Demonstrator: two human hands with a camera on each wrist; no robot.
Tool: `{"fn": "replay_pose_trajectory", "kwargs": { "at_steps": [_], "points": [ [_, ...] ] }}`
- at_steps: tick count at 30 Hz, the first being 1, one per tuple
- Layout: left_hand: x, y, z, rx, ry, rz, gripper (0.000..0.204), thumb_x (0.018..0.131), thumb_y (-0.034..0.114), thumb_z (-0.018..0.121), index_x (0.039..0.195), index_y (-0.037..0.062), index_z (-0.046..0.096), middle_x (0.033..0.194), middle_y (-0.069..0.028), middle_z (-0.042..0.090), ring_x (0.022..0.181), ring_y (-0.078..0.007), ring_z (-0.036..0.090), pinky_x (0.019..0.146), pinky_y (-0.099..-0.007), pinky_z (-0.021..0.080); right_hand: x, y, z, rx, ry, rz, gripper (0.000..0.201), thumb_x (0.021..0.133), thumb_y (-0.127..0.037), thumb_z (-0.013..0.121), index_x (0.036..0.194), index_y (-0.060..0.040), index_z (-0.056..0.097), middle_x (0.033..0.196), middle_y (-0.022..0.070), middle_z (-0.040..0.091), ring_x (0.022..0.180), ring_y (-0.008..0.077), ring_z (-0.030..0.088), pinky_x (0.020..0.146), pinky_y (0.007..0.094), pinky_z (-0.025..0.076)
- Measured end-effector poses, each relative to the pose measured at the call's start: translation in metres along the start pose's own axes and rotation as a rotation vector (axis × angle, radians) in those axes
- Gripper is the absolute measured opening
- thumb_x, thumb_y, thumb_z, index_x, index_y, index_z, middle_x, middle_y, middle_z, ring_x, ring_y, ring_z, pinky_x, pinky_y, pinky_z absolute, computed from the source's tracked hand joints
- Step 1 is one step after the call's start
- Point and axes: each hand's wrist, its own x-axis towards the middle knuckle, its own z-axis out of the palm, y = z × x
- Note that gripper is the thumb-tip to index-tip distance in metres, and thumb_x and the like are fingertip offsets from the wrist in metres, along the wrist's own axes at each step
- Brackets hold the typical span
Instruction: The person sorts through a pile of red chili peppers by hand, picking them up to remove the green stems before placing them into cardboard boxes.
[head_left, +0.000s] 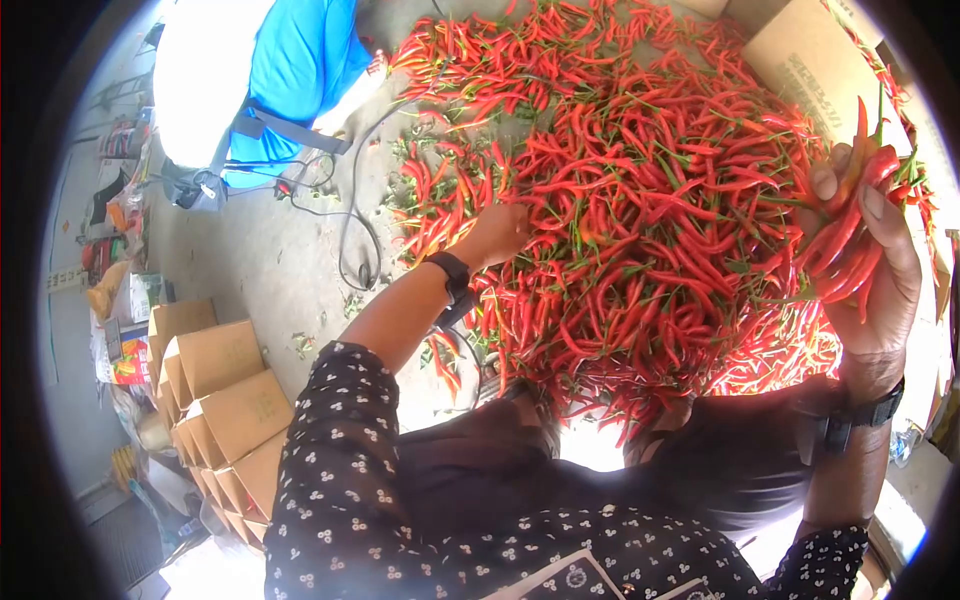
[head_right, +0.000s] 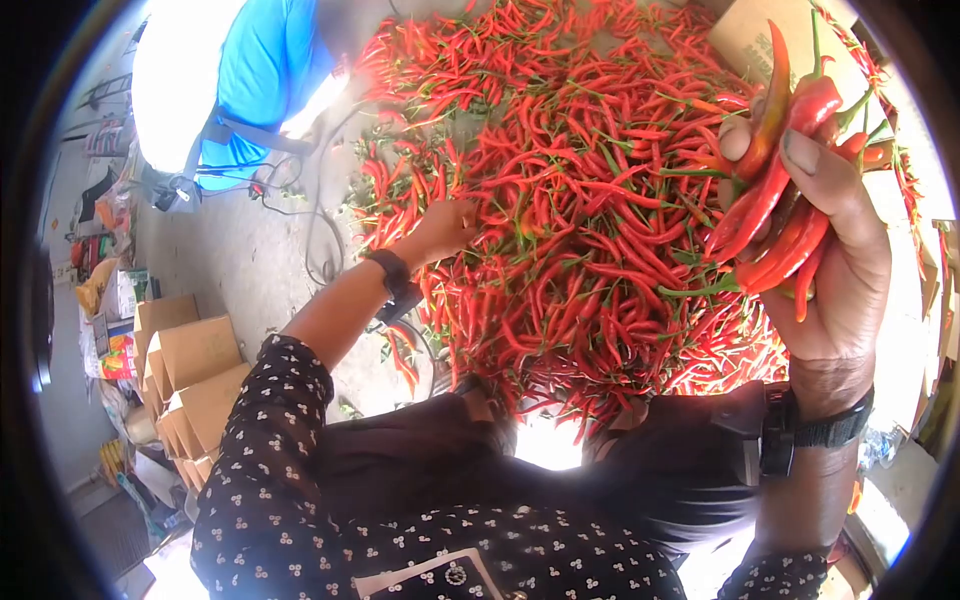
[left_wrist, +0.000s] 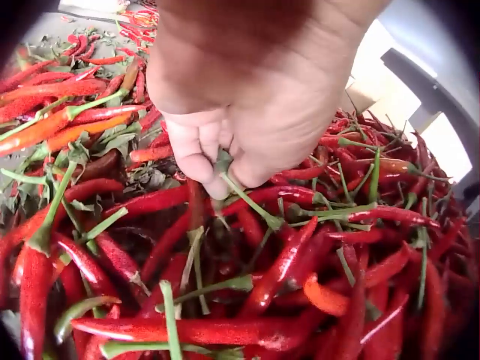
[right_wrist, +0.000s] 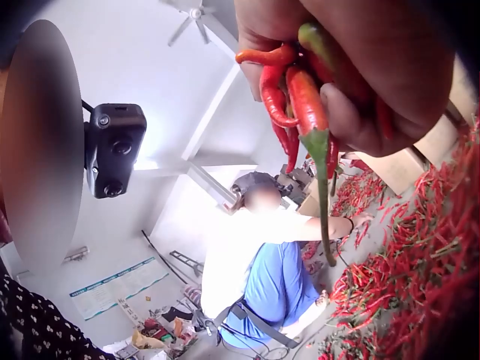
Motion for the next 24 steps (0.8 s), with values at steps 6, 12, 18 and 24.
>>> {"fn": "replay_pose_trajectory", "kwargs": {
  "at_steps": [6, 12, 18, 24],
  "points": [
    [-0.011, 0.004, -0.057, -0.492, -0.083, -0.219, 0.014, 0.080, 0.012, 0.064, 0.075, 0.0023, 0.056, 0.067, -0.0086, 0.062, 0.063, -0.0157, 0.063, 0.057, -0.0282, 0.051, -0.001, 0.003, 0.008, 0.032, 0.012, -0.052, 0.036, 0.088, -0.016, 0.055, 0.116, 0.0004, 0.040, 0.095, 0.0065, 0.045, 0.080, 0.0109, 0.042, 0.066, 0.0224, 0.037],
    [-0.048, -0.003, -0.105, -0.783, 0.081, -0.264, 0.014, 0.081, 0.011, 0.063, 0.077, 0.0015, 0.054, 0.068, -0.0081, 0.062, 0.061, -0.0157, 0.064, 0.053, -0.0227, 0.051, 0.009, 0.009, 0.007, 0.050, 0.020, -0.013, 0.034, 0.088, -0.013, 0.055, 0.116, 0.0011, 0.040, 0.096, 0.0075, 0.045, 0.079, 0.0106, 0.041, 0.067, 0.0227, 0.037],
    [-0.111, -0.117, -0.136, 0.358, 0.283, -0.102, 0.009, 0.074, 0.008, 0.058, 0.081, 0.0043, 0.055, 0.063, -0.0119, 0.058, 0.061, -0.0280, 0.059, 0.058, -0.0377, 0.047, 0.015, 0.006, -0.005, -0.017, -0.153, -0.056, 0.033, 0.088, -0.014, 0.053, 0.115, 0.0010, 0.042, 0.101, 0.0114, 0.046, 0.091, 0.0138, 0.047, 0.077, 0.0231, 0.046],
    [-0.226, -0.125, -0.138, 1.197, 0.498, -0.766, 0.030, 0.080, 0.020, 0.055, 0.110, 0.0139, 0.054, 0.121, -0.0099, 0.049, 0.099, -0.0307, 0.056, 0.074, -0.0465, 0.049, 0.025, 0.008, -0.006, 0.072, -0.184, -0.016, 0.020, 0.079, -0.011, 0.063, 0.099, -0.0163, 0.062, 0.097, 0.0080, 0.062, 0.091, 0.0199, 0.058, 0.073, 0.0345, 0.050]
  ]
}}
